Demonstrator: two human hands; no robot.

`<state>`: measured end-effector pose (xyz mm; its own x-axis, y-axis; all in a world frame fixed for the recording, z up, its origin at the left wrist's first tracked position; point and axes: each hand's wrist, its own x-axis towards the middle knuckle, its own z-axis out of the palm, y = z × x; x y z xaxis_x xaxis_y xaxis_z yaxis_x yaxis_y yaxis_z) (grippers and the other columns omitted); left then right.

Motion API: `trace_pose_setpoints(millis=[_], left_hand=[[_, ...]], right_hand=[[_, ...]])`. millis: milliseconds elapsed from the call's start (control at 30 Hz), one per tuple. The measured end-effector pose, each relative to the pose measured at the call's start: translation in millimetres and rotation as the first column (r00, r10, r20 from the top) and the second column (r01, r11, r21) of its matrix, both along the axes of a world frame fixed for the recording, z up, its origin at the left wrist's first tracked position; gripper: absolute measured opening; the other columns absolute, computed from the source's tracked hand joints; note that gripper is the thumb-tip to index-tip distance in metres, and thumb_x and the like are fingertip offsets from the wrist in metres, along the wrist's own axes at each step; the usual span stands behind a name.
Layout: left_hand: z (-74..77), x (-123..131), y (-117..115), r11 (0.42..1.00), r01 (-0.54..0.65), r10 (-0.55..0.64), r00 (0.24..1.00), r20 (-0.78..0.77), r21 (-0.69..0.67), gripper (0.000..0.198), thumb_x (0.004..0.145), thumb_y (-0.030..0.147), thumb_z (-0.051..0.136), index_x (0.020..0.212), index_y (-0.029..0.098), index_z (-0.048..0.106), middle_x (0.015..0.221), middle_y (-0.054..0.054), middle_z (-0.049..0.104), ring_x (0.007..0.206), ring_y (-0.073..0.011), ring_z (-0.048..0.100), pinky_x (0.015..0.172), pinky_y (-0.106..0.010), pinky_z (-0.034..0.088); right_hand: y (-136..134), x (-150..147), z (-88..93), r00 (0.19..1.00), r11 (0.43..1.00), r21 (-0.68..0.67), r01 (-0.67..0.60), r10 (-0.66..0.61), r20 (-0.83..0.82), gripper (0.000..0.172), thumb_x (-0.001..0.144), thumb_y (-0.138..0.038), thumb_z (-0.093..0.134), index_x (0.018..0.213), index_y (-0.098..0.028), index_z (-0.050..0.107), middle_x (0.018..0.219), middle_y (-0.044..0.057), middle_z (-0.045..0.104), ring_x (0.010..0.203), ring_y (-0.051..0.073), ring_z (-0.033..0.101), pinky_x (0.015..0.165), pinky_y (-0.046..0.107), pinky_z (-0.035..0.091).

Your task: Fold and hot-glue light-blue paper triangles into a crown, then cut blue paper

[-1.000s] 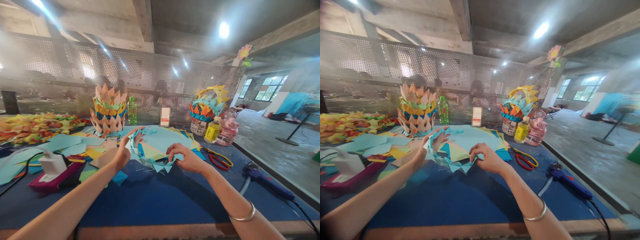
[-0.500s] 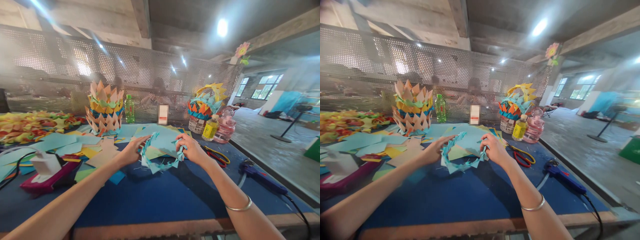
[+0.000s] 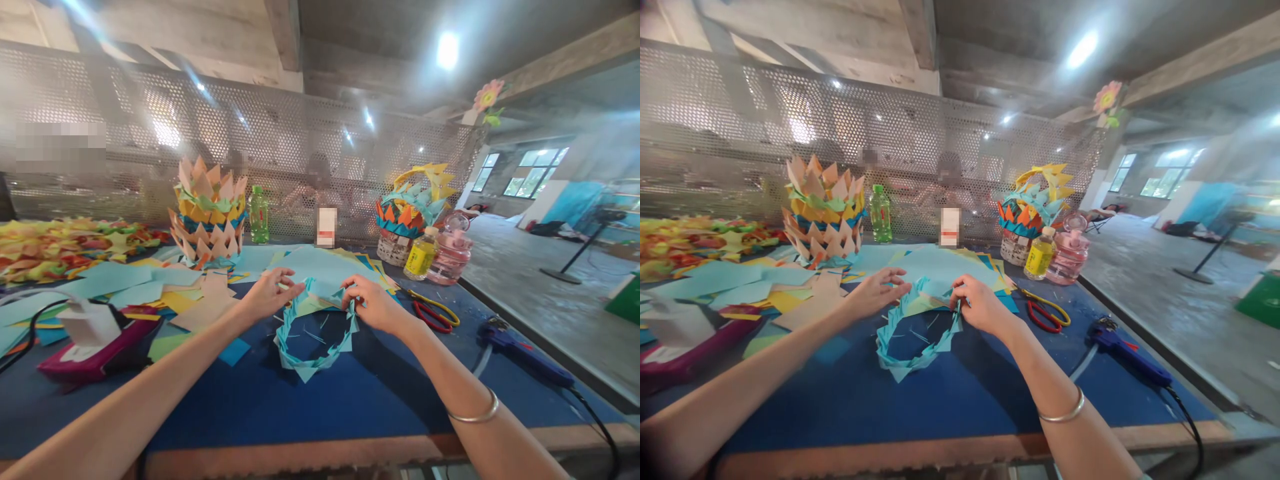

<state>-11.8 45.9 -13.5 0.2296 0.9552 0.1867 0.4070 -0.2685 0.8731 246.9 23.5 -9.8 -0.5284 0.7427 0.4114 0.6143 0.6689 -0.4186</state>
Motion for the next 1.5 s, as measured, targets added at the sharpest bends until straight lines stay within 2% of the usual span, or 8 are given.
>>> trace_pose_setpoints(millis=[200,367,500,633,833,967,1133,1500], left_hand=[[-4.4,1.6,0.9,0.992,-0.082,0.104,0.958,-0.268,0.091,0.086,0.059,0.055,0.067,0.128,0.010,0.044,0.110,-0.013,0.062,0.069,-0.0178,0.064,0.063,-0.029,0.050],[1.6,-1.0,1.3,0.989,-0.072,0.118,0.914,-0.389,0.130,0.063,0.064,0.044,0.060,0.117,0.011,0.060,0.092,-0.006,0.068,0.066,-0.0176,0.063,0.063,-0.026,0.049],[3.6,-0.4,0.9,0.987,-0.070,0.121,0.914,-0.387,0.144,0.058,0.066,0.037,0.054,0.116,0.009,0.062,0.086,-0.004,0.068,0.066,-0.0163,0.062,0.063,-0.024,0.048],[3.2,0.5,0.7,0.984,-0.079,0.134,0.914,-0.382,0.157,0.062,0.067,0.044,0.053,0.116,0.007,0.063,0.087,-0.006,0.068,0.064,-0.0164,0.061,0.062,-0.025,0.047],[4.7,0.2,-0.5,0.976,-0.082,0.165,0.884,-0.437,0.202,0.058,0.070,0.048,0.052,0.113,0.012,0.067,0.083,-0.004,0.069,0.065,-0.0175,0.061,0.061,-0.024,0.045],[5.9,0.1,-2.2,0.972,-0.072,0.173,0.865,-0.471,0.225,0.048,0.073,0.039,0.051,0.110,0.017,0.070,0.088,-0.003,0.070,0.067,-0.0165,0.061,0.066,-0.024,0.045],[7.0,2.6,-6.4,0.966,-0.052,0.166,0.875,-0.454,0.254,0.042,0.072,0.026,0.048,0.105,0.020,0.072,0.093,-0.003,0.072,0.062,-0.0143,0.058,0.065,-0.024,0.046],[13.2,5.5,-14.8,0.966,0.107,0.032,0.856,-0.516,0.237,0.055,0.065,0.017,0.044,0.116,0.017,0.066,0.090,-0.004,0.070,0.069,-0.0160,0.062,0.063,-0.023,0.045]], right_hand=[[-7.4,-9.4,5.3,0.996,0.992,-0.103,-0.076,0.070,-0.061,0.042,0.076,0.003,0.035,0.078,-0.019,0.071,0.107,0.005,0.058,0.087,0.012,0.057,0.081,0.027,0.042],[-13.8,-14.3,12.2,0.991,0.973,-0.217,-0.080,0.055,-0.121,0.034,0.092,-0.027,0.041,0.079,-0.017,0.071,0.100,0.006,0.062,0.085,0.014,0.059,0.076,0.027,0.044],[-15.3,-18.7,7.0,0.991,0.980,-0.193,-0.039,0.013,-0.131,0.027,0.083,-0.042,0.059,0.075,-0.017,0.066,0.092,0.006,0.063,0.077,0.014,0.058,0.073,0.028,0.046],[-14.5,-22.2,-0.1,0.987,0.976,-0.216,-0.004,-0.031,-0.158,0.019,0.076,-0.034,0.067,0.082,-0.017,0.060,0.093,0.005,0.062,0.077,0.014,0.058,0.072,0.029,0.048],[-11.3,-23.7,-3.7,0.955,0.901,-0.426,0.083,-0.194,-0.224,0.056,0.064,-0.030,0.076,0.113,-0.016,0.052,0.112,0.011,0.059,0.080,0.015,0.061,0.069,0.031,0.051],[-7.8,-22.3,-7.0,0.938,0.867,-0.491,0.084,-0.235,-0.255,0.056,0.061,-0.020,0.074,0.113,-0.013,0.056,0.110,0.012,0.062,0.078,0.015,0.061,0.069,0.030,0.051],[-9.0,-23.2,-7.1,0.946,0.869,-0.495,0.021,-0.177,-0.271,0.045,0.062,-0.003,0.057,0.106,-0.013,0.065,0.086,0.006,0.070,0.073,0.015,0.063,0.069,0.027,0.052],[-18.9,-27.2,3.8,0.951,0.927,-0.362,-0.100,-0.018,-0.308,0.052,0.060,0.006,0.043,0.097,-0.018,0.070,0.098,0.004,0.073,0.093,0.018,0.067,0.089,0.036,0.052]])
